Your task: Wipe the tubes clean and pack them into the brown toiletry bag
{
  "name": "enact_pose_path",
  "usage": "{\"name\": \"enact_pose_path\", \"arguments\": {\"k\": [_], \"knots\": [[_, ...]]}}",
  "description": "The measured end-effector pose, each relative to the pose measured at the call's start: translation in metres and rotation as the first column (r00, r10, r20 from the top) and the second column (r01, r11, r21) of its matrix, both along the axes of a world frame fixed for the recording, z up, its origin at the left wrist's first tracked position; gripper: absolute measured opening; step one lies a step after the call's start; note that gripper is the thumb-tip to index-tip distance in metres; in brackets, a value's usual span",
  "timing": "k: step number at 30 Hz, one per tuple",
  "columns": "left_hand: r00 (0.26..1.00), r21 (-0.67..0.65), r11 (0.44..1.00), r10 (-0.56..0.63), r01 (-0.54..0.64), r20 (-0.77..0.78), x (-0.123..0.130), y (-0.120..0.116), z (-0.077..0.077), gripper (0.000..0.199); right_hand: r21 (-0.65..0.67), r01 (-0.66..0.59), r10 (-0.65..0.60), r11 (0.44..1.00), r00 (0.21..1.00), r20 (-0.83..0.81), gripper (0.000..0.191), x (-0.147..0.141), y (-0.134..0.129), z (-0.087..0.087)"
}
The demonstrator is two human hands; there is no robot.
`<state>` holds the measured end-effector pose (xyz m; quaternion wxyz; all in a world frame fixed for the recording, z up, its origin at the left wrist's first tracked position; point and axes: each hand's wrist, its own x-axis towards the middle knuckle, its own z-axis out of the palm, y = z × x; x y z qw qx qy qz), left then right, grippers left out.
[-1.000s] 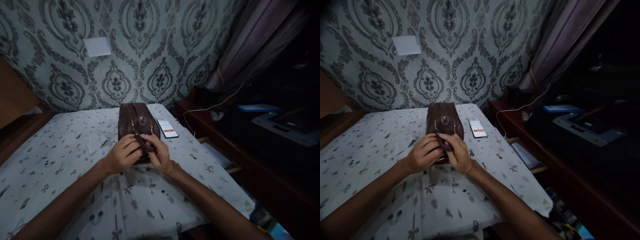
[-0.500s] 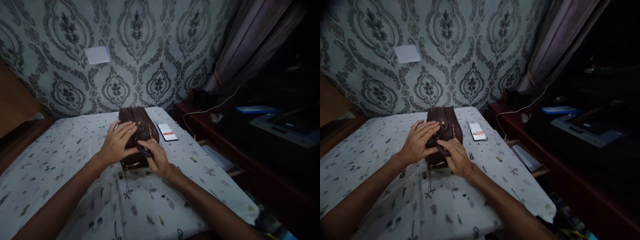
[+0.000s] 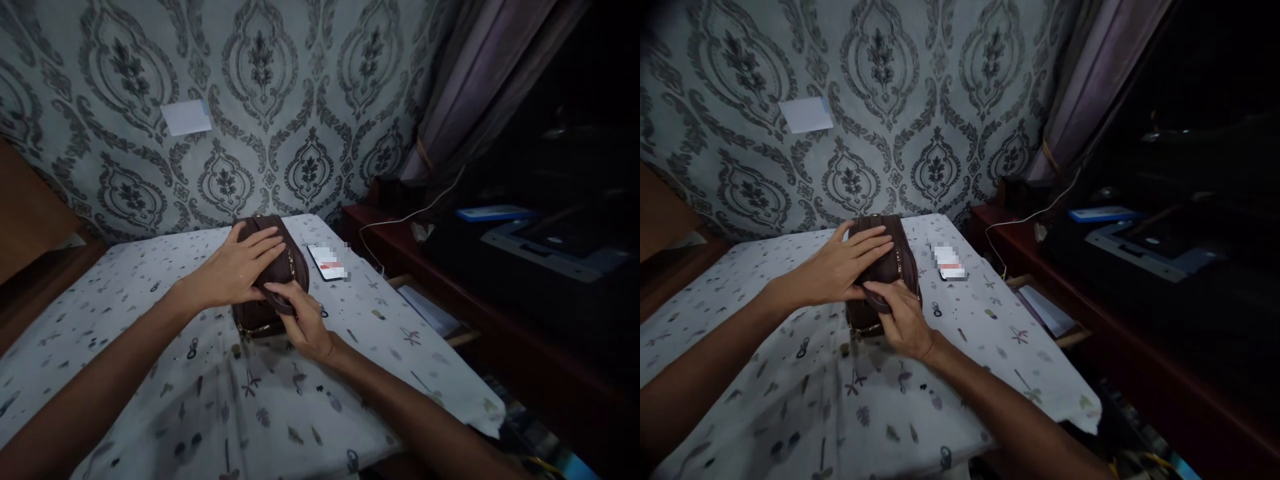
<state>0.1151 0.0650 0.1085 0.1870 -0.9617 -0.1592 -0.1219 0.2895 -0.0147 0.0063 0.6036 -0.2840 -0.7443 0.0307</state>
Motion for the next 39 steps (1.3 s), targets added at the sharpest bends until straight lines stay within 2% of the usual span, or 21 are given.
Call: {"name": "enact_pose_path", "arguments": {"k": [4, 8, 10, 13, 15, 17, 20, 23, 26, 31, 35, 39], "knots": [[0.999, 0.009, 1.0, 0.002, -0.002, -0.052, 0.01, 0.003, 0.015, 0.067, -0.014, -0.012, 0.012, 1.0, 1.0, 0.009, 0.041, 0.002, -0.002, 0.001], [0.999, 0.028, 1.0, -0.005, 0.007, -0.041, 0.012, 0.001, 0.014, 0.063, 0.007, -0.011, 0.011, 1.0, 0.999, 0.03, 0.041, 0.003, -0.005, 0.001], [1.0, 0.024, 1.0, -0.001, 0.002, -0.018, 0.01, -0.001, 0.01, 0.062, 0.044, 0.039, -0.04, 0.998, 0.999, 0.03, 0.04, 0.004, -0.008, -0.001], [0.996, 0.005, 1.0, 0.008, -0.008, 0.084, 0.004, -0.007, -0.004, 0.058, 0.098, 0.201, -0.203, 0.975, 0.979, 0.01, 0.034, 0.012, -0.009, -0.004], [0.981, 0.008, 1.0, 0.019, -0.021, 0.193, -0.002, -0.015, -0.015, 0.049, 0.08, 0.289, -0.289, 0.954, 0.957, -0.009, 0.028, 0.02, -0.008, -0.004], [0.951, 0.022, 0.999, 0.039, -0.048, 0.305, -0.007, -0.023, -0.025, 0.039, 0.039, 0.314, -0.313, 0.948, 0.949, -0.037, 0.021, 0.027, -0.006, -0.004], [0.906, -0.003, 0.997, 0.077, -0.083, 0.415, -0.012, -0.032, -0.032, 0.031, 0.023, 0.287, -0.285, 0.958, 0.956, -0.072, 0.013, 0.031, -0.004, -0.002], [0.871, -0.06, 0.995, 0.099, -0.08, 0.482, -0.01, -0.035, -0.034, 0.031, -0.017, 0.224, -0.225, 0.974, 0.971, -0.078, 0.012, 0.028, -0.005, -0.001], [0.844, -0.087, 0.989, 0.145, -0.117, 0.516, -0.004, -0.034, -0.031, 0.029, -0.142, 0.16, -0.185, 0.977, 0.966, -0.18, 0.007, 0.025, -0.005, 0.0], [0.846, -0.086, 0.976, 0.216, -0.199, 0.487, 0.002, -0.034, -0.026, 0.029, -0.337, 0.009, -0.131, 0.941, 0.931, -0.341, 0.01, 0.027, -0.004, 0.002], [0.856, -0.06, 0.974, 0.221, -0.219, 0.467, 0.002, -0.035, -0.026, 0.029, -0.36, -0.046, -0.094, 0.932, 0.927, -0.363, 0.011, 0.027, -0.006, 0.003], [0.865, -0.017, 0.969, 0.226, -0.245, 0.448, 0.002, -0.037, -0.028, 0.028, -0.321, -0.012, -0.103, 0.947, 0.935, -0.339, 0.01, 0.026, -0.008, 0.001]]}}
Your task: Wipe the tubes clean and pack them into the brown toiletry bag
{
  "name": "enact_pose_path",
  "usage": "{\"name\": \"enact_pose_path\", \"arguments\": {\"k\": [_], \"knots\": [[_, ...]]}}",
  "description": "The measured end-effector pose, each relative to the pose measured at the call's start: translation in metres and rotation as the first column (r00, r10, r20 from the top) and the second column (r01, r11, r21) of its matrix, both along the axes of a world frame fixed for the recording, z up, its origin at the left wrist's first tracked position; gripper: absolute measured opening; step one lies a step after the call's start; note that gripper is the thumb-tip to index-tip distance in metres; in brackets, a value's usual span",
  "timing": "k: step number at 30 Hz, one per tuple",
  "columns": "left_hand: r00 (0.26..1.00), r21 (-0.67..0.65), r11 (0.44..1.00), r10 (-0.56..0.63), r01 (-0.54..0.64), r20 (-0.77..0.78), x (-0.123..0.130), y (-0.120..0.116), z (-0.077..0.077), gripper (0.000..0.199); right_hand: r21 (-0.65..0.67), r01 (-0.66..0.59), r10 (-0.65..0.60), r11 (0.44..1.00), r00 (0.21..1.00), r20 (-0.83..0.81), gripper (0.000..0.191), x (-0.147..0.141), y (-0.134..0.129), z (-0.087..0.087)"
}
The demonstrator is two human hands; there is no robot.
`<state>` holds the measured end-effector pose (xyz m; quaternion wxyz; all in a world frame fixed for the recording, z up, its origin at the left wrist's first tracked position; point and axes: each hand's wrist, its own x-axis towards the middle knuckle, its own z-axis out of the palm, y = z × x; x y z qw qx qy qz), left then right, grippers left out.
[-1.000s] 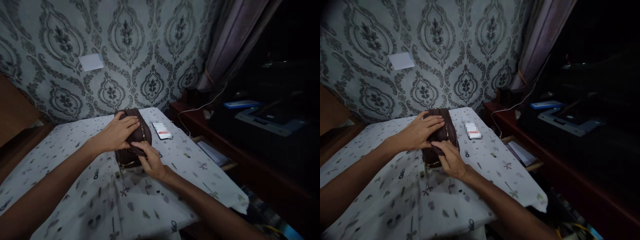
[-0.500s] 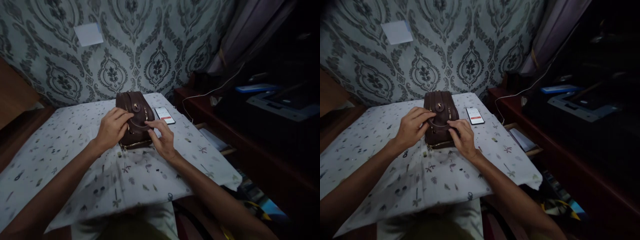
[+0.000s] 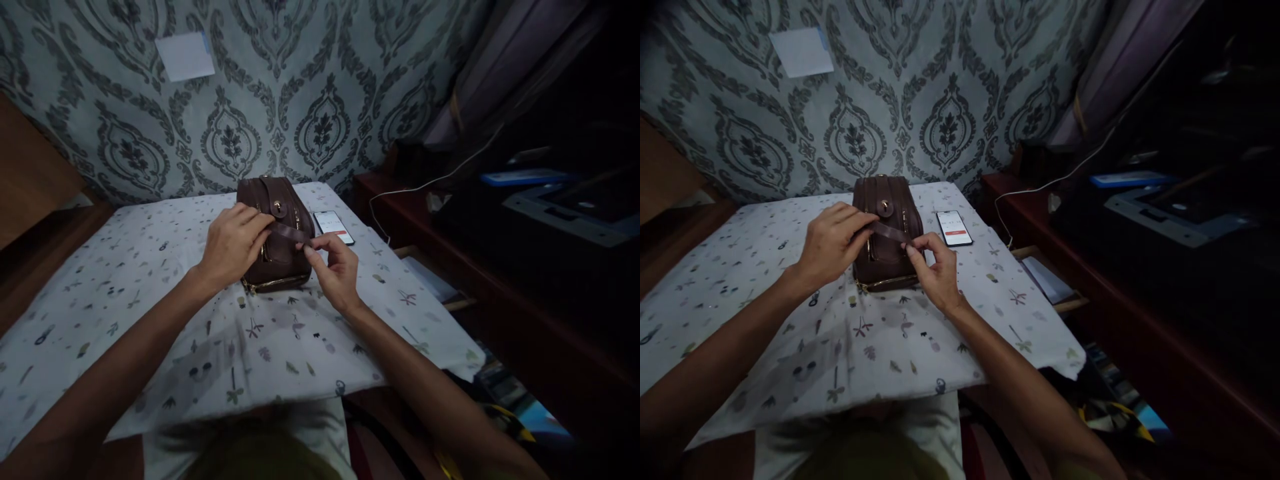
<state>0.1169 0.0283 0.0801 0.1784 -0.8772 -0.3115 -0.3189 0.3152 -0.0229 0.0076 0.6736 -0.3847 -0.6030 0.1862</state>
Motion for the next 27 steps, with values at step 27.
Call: {"name": "enact_pose_path", "arguments": {"k": [27], "knots": [[0.971, 0.334, 0.915, -0.239, 0.228, -0.007, -0.016, -0.014, -0.032, 0.016, 0.25, -0.012, -0.099, 0.968, 0.899, 0.426, 0.013, -0.004, -0.005, -0.021]]}}
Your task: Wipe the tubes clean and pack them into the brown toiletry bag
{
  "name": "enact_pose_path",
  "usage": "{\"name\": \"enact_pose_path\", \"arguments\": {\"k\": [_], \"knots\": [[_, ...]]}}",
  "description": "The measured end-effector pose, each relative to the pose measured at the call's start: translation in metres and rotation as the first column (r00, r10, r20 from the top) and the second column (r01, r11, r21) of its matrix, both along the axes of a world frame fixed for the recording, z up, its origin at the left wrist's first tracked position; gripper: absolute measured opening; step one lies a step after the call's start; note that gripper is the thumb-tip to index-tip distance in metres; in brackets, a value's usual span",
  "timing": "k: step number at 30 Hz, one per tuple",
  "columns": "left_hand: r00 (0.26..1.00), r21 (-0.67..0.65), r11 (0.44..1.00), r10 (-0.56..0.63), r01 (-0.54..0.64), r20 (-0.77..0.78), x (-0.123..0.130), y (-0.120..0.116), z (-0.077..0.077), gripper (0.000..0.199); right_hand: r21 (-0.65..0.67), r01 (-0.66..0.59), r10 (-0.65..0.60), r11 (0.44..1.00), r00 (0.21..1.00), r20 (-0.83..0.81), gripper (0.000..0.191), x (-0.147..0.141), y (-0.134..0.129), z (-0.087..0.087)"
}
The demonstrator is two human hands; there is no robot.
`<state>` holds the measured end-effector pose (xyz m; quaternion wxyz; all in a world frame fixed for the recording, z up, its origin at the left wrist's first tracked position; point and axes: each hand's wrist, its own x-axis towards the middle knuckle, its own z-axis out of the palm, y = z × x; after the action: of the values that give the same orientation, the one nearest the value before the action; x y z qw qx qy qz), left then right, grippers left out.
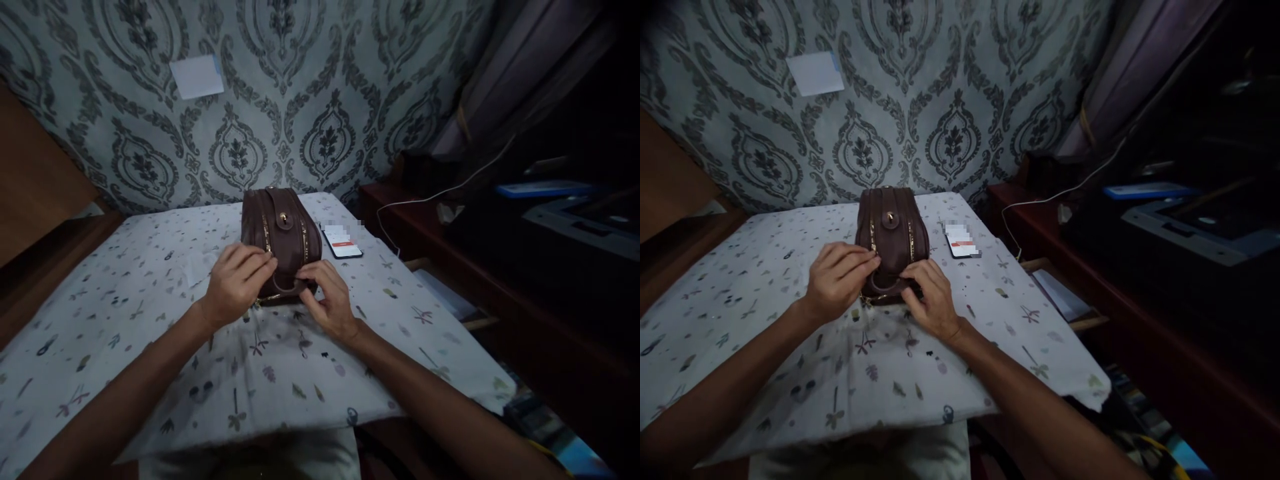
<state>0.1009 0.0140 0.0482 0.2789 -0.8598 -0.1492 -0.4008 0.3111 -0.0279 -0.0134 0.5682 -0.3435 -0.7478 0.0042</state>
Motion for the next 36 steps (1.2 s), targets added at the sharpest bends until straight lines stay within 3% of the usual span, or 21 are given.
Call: {"name": "enact_pose_path", "arguments": {"k": [8, 11, 13, 15, 16, 18, 20, 21, 23, 24, 27, 30, 33, 36], "knots": [[0.998, -0.045, 0.999, -0.029, 0.026, -0.05, -0.009, -0.02, -0.028, 0.019, 0.044, -0.01, 0.008, 0.999, 0.999, 0.05, 0.023, 0.002, 0.0, 0.001], [0.994, -0.113, 0.992, -0.06, 0.049, -0.092, -0.016, -0.021, -0.025, 0.026, 0.021, -0.103, 0.101, 0.994, 0.993, 0.063, 0.029, 0.011, -0.005, 0.007], [0.987, -0.24, 0.965, -0.13, 0.104, -0.094, -0.023, -0.019, -0.018, 0.035, 0.021, -0.127, 0.128, 0.992, 0.992, -0.013, 0.03, 0.019, -0.003, 0.014], [0.991, -0.425, 0.896, -0.123, 0.131, 0.046, -0.026, -0.012, -0.008, 0.043, -0.007, -0.049, 0.048, 0.999, 0.987, -0.151, 0.026, 0.024, 0.008, 0.023], [0.985, -0.524, 0.84, -0.059, 0.137, 0.162, -0.025, -0.006, -0.003, 0.046, -0.059, 0.005, -0.018, 0.998, 0.976, -0.219, 0.025, 0.025, 0.017, 0.029], [0.917, -0.712, 0.682, 0.158, 0.167, 0.367, -0.017, 0.011, 0.004, 0.052, -0.281, 0.06, -0.146, 0.958, 0.944, -0.296, 0.036, 0.024, 0.043, 0.04], [0.821, -0.84, 0.483, 0.356, 0.247, 0.446, -0.004, 0.03, 0.008, 0.064, -0.535, -0.029, -0.168, 0.844, 0.934, -0.317, 0.057, 0.02, 0.07, 0.049], [0.791, -0.872, 0.39, 0.411, 0.297, 0.453, 0.003, 0.039, 0.008, 0.07, -0.603, -0.068, -0.149, 0.795, 0.941, -0.303, 0.065, 0.018, 0.082, 0.051], [0.779, -0.886, 0.278, 0.427, 0.371, 0.46, 0.015, 0.054, 0.003, 0.076, -0.621, -0.089, -0.098, 0.779, 0.961, -0.26, 0.071, 0.015, 0.101, 0.051], [0.786, -0.883, 0.259, 0.405, 0.391, 0.467, 0.019, 0.059, 0.0, 0.077, -0.598, -0.085, -0.071, 0.797, 0.97, -0.234, 0.071, 0.015, 0.107, 0.049], [0.801, -0.868, 0.274, 0.343, 0.414, 0.49, 0.021, 0.066, -0.012, 0.076, -0.495, -0.043, -0.029, 0.868, 0.99, -0.136, 0.068, 0.016, 0.114, 0.039], [0.808, -0.87, 0.273, 0.334, 0.41, 0.486, 0.018, 0.065, -0.018, 0.078, -0.446, 0.007, -0.038, 0.895, 0.997, -0.06, 0.065, 0.018, 0.114, 0.031], [0.793, -0.872, 0.255, 0.366, 0.418, 0.487, 0.016, 0.065, -0.016, 0.079, -0.466, -0.023, -0.026, 0.885, 0.995, -0.098, 0.065, 0.018, 0.113, 0.031], [0.725, -0.848, 0.22, 0.443, 0.482, 0.527, 0.016, 0.071, -0.011, 0.077, -0.564, -0.148, -0.014, 0.813, 0.962, -0.272, 0.072, 0.016, 0.117, 0.04]]}}
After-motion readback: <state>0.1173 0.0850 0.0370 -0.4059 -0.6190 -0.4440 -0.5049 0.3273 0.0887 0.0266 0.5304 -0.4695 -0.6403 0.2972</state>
